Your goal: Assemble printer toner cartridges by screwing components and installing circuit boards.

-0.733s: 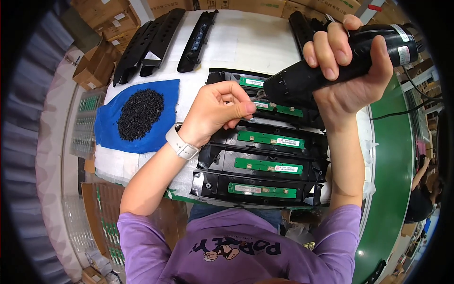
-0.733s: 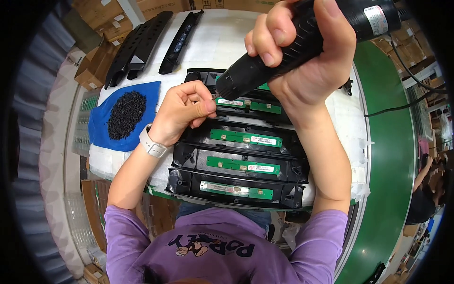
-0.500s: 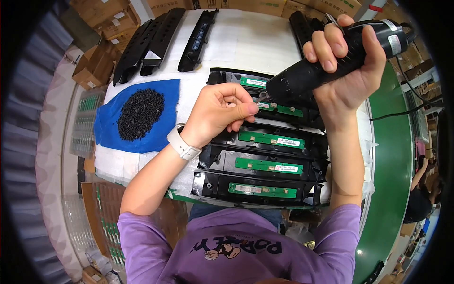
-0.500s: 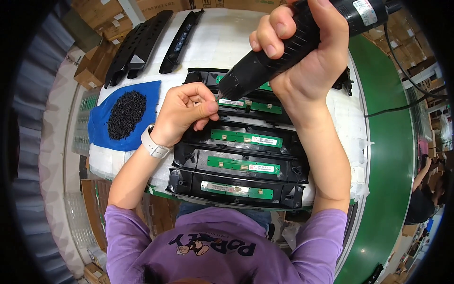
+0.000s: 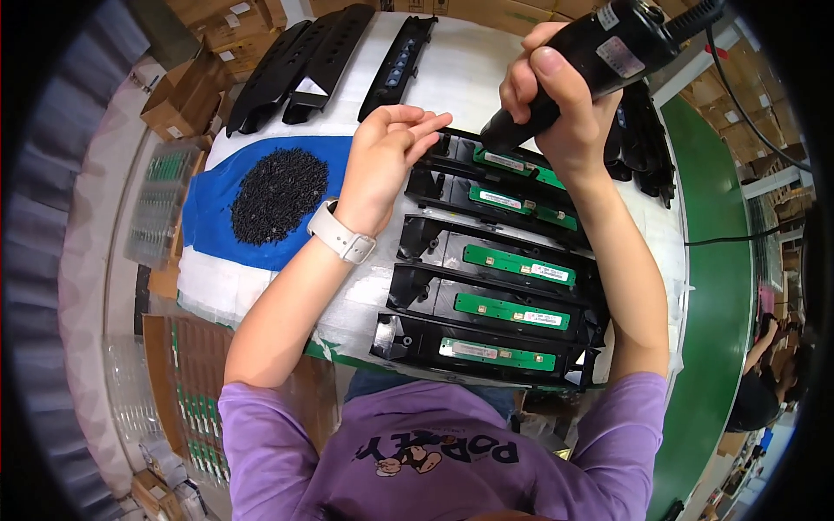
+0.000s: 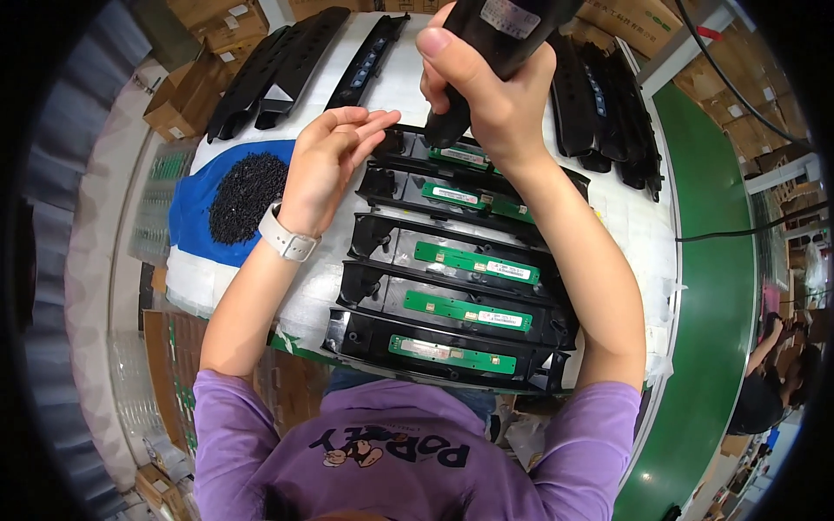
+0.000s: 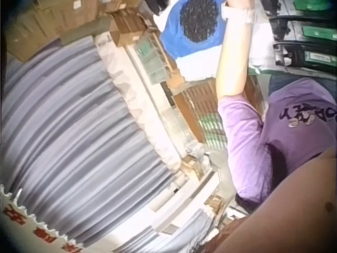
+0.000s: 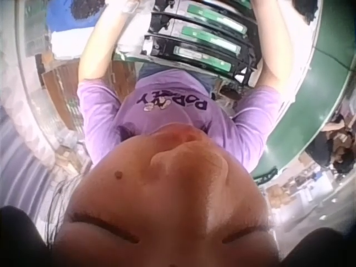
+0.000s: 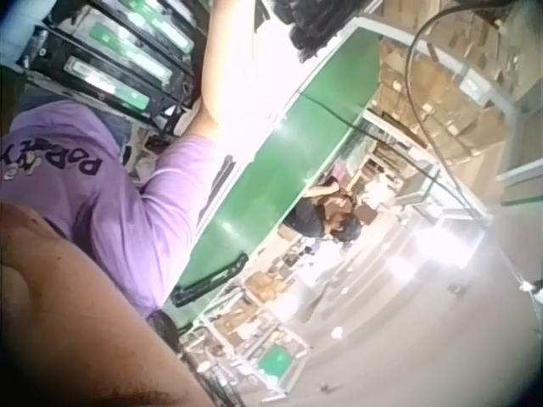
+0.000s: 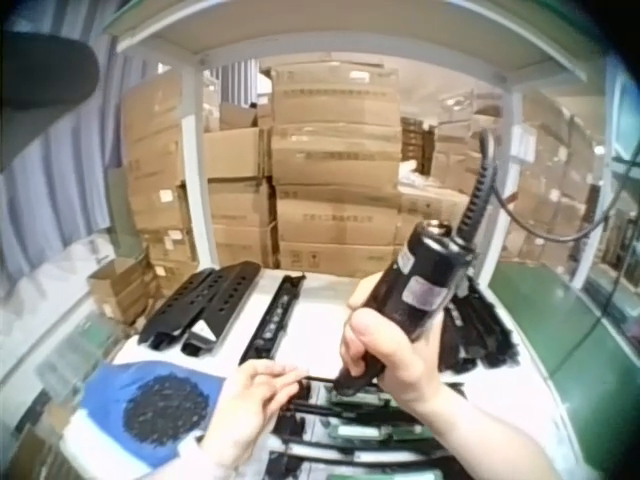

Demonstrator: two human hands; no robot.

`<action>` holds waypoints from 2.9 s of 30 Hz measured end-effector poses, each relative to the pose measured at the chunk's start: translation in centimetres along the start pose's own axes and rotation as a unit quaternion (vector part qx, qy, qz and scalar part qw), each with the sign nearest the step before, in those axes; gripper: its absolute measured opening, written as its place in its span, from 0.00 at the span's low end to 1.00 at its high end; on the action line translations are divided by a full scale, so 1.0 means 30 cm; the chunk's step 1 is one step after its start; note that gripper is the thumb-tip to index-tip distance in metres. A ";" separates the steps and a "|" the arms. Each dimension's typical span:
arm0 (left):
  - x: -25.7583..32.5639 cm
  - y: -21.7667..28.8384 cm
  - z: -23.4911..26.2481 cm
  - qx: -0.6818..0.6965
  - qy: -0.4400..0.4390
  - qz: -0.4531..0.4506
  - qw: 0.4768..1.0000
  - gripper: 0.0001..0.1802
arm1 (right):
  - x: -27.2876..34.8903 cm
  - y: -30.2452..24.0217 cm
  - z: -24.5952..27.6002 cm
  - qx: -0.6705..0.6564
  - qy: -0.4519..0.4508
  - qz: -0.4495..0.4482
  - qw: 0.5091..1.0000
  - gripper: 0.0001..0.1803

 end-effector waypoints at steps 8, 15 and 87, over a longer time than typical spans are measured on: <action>0.009 0.008 -0.004 0.022 -0.028 0.013 0.999 0.12 | -0.002 0.028 -0.025 0.051 -0.017 0.005 0.999 0.12; -0.001 -0.023 0.020 -0.044 -0.105 0.085 0.990 0.13 | 0.000 0.037 -0.010 0.022 0.006 -0.013 1.000 0.12; 0.019 0.012 0.017 -0.046 -0.055 0.014 0.997 0.11 | -0.019 0.057 -0.011 0.043 0.023 -0.022 0.999 0.12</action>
Point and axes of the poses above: each hand's wrist, its own x-axis away from the middle knuckle, its own z-axis out of the back of the hand, y = z × x, the point moved 6 cm from there along -x, towards the middle knuckle, and after that the axes turned 5 degrees about -y, right-handed, at the moved point
